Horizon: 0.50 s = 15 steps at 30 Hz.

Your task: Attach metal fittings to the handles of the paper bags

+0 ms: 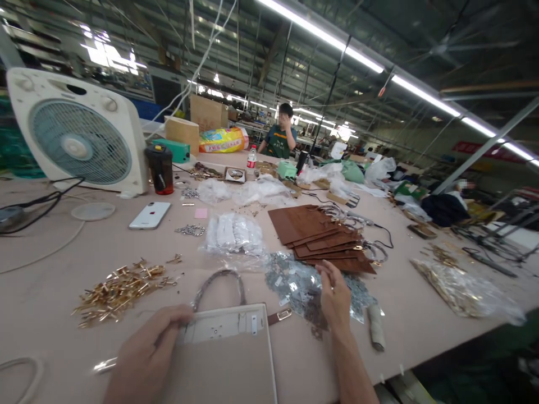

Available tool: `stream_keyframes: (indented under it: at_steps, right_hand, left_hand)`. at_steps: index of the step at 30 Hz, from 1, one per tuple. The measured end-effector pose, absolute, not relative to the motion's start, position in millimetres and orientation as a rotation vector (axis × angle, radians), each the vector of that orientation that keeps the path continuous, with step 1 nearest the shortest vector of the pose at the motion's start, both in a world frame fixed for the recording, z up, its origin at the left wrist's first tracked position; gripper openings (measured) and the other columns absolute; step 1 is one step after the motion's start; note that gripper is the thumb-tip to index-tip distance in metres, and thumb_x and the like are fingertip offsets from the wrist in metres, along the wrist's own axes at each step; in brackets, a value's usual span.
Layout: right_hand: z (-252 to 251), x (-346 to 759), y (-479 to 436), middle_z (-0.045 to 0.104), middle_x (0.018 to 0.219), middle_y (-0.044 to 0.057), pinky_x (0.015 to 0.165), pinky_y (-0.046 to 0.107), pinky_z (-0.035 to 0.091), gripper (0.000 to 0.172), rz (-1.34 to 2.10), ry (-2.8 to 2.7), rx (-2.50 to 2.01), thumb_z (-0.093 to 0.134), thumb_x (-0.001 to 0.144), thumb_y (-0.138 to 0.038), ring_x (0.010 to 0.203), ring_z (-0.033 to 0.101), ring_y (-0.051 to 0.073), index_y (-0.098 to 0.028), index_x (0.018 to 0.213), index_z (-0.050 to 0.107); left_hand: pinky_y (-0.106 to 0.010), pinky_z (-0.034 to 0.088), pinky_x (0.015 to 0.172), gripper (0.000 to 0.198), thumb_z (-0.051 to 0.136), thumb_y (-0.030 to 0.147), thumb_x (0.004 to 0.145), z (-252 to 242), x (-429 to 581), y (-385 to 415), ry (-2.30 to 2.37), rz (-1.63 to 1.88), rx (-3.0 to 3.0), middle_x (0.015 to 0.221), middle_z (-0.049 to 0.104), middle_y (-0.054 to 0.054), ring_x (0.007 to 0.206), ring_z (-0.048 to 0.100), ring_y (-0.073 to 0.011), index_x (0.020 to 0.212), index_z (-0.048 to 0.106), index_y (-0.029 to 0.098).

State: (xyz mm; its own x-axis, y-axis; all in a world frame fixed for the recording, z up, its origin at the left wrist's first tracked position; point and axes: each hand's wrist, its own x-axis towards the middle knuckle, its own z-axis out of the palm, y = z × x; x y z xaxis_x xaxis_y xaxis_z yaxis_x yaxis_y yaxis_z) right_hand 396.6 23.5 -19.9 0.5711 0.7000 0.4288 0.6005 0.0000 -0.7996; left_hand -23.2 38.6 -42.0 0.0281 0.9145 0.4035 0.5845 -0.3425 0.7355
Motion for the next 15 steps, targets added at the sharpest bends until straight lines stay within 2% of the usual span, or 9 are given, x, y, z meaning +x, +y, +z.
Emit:
stream_keyframes:
  at_steps: [5,11,15]
  right_hand:
    - [-26.2,409.1,19.5,0.079,0.113,0.012,0.102,0.045,0.049,0.048,0.159,-1.117,-1.741,0.054,0.095,-0.048,0.106,0.072,0.029,-0.019,0.131,0.065]
    - [-27.5,402.1,14.9,0.078,0.093,0.007,0.075,0.036,0.052,0.037,0.148,-1.234,-1.853,0.059,0.092,-0.052,0.073,0.067,0.023,-0.021,0.103,0.075]
    - [-31.3,402.8,10.4,0.077,0.093,0.007,0.080,0.037,0.052,0.039,0.098,-1.336,-1.883,0.059,0.091,-0.054,0.080,0.068,0.024,-0.021,0.101,0.075]
  left_hand:
    - [-0.033,0.060,0.092,0.029,0.052,0.046,0.091,-52.4,-26.6,41.3,1.597,1.147,1.878,0.109,0.079,0.002,0.104,0.074,-0.0251,0.100,0.076,0.032]
    - [-0.034,0.055,0.098,0.029,0.054,0.047,0.091,-53.4,-26.7,40.9,1.583,1.127,1.807,0.111,0.078,0.002,0.108,0.071,-0.0250,0.102,0.076,0.031]
    - [-0.033,0.054,0.094,0.023,0.054,0.037,0.091,-36.5,-19.3,35.7,1.508,1.191,1.787,0.104,0.078,0.000,0.102,0.070,-0.0234,0.096,0.075,0.027]
